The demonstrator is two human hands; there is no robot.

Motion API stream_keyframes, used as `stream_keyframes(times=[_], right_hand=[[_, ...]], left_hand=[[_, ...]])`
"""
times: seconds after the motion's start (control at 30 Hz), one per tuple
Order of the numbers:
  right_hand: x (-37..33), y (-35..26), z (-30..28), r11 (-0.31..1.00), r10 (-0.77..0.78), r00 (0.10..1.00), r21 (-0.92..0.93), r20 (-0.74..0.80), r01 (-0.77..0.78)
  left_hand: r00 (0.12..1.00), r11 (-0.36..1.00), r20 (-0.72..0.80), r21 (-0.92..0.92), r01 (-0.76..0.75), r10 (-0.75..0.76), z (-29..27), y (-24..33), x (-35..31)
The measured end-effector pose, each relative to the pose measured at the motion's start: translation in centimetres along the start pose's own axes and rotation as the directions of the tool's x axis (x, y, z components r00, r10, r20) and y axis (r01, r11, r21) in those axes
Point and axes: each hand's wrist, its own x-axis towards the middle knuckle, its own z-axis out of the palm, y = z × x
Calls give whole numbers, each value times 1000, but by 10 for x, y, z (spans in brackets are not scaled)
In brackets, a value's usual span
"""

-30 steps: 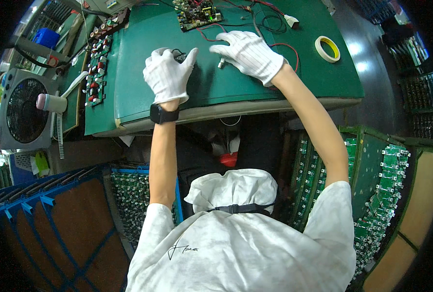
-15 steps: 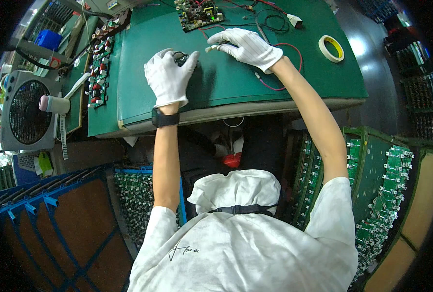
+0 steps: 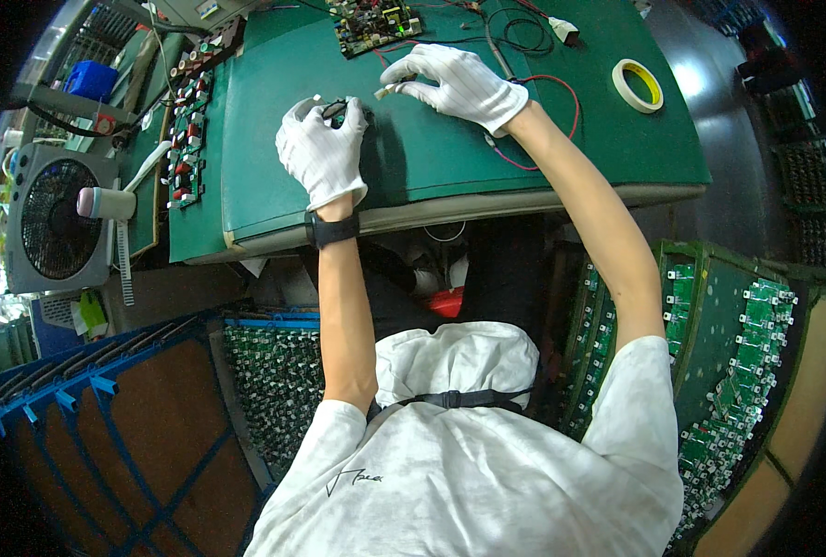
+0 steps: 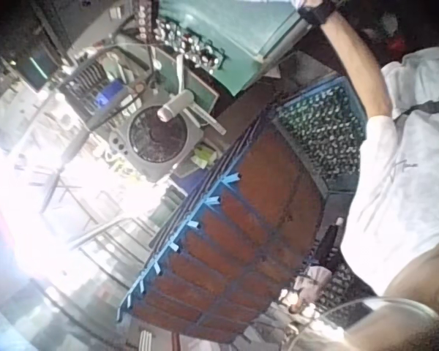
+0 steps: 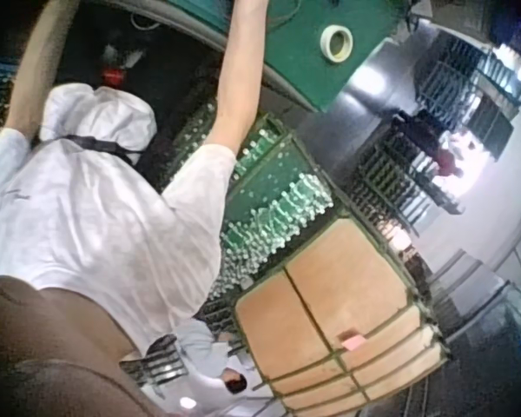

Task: The operator is testing and connecting wires to electronic circuit boards at a designated workstation.

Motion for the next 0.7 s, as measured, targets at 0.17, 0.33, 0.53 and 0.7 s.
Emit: stream_keyframes(times=[0.17,0.33,0.53,0.7], right_hand=[[-1,3,-1,1000,-21,1000,-5,-13,21],[4,-1,-1,998,-5,1000,58,-4,5],[14,0,-5,999,-53,999,-10,7,53],[19,-6,-8,1000,-30,996,4,89,30]], left_hand=[[990,937,140,-348,23,28,-6,-20,5],[944,851,282,-526,3,171,-12,-45,13],[806,687,452,-722,79,383,-21,-68,31],[678,530,560,-798,287,476,-24,-75,39]])
